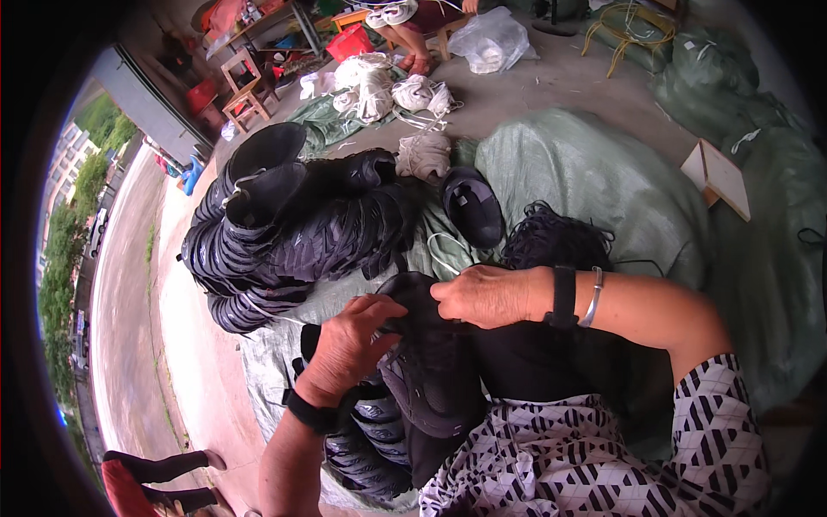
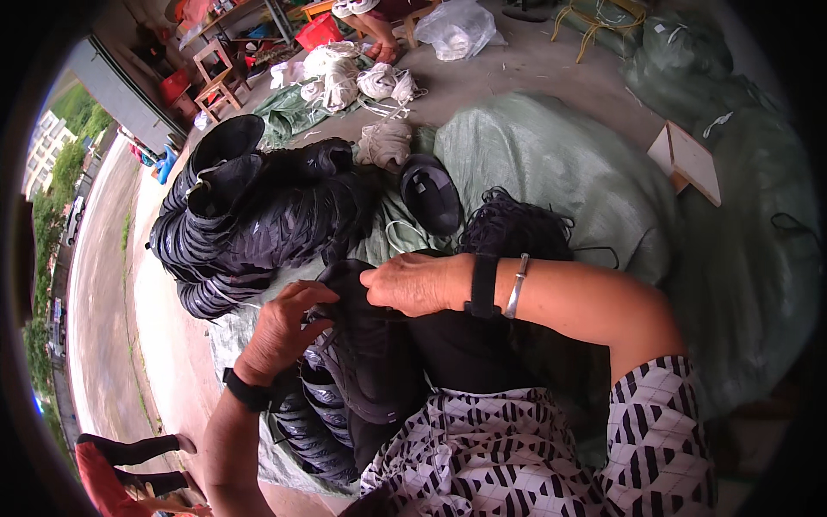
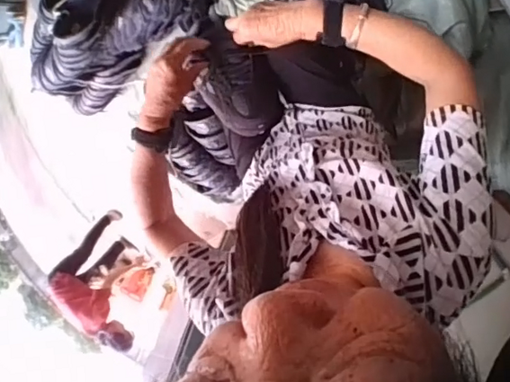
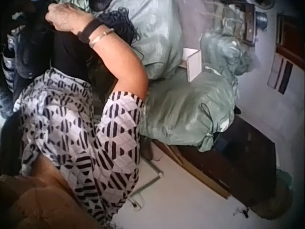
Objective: Insert and thread laces through the eyelets of a black athletic shoe.
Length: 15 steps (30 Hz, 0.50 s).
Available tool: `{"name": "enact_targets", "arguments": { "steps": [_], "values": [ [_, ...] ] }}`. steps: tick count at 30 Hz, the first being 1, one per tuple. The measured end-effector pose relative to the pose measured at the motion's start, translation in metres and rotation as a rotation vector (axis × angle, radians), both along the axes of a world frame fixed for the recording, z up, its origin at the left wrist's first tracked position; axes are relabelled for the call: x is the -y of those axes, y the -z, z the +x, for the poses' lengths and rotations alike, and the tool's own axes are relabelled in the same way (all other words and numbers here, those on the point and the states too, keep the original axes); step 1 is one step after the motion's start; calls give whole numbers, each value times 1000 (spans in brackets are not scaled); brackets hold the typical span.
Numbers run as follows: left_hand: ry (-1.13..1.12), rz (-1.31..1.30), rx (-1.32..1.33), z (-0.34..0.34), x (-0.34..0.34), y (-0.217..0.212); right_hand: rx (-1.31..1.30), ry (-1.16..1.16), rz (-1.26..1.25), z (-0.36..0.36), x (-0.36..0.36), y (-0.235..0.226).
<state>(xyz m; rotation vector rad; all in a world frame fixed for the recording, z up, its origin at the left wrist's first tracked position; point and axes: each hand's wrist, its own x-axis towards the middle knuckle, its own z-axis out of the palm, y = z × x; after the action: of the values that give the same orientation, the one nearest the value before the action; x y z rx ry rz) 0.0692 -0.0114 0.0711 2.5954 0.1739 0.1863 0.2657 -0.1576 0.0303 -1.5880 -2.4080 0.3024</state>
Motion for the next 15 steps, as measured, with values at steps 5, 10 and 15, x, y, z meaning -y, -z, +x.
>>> {"name": "enact_targets", "arguments": {
  "steps": [5,10,15],
  "values": [
    [181,179,-101,7,-8,-11,-68,208,-250,-8,-11,12],
    [146,136,-78,1,-10,-6,-194,383,-143,-28,-9,11],
    [131,13,-20,-6,-18,5,-1341,517,-216,-3,-24,-43]
  ]
}}
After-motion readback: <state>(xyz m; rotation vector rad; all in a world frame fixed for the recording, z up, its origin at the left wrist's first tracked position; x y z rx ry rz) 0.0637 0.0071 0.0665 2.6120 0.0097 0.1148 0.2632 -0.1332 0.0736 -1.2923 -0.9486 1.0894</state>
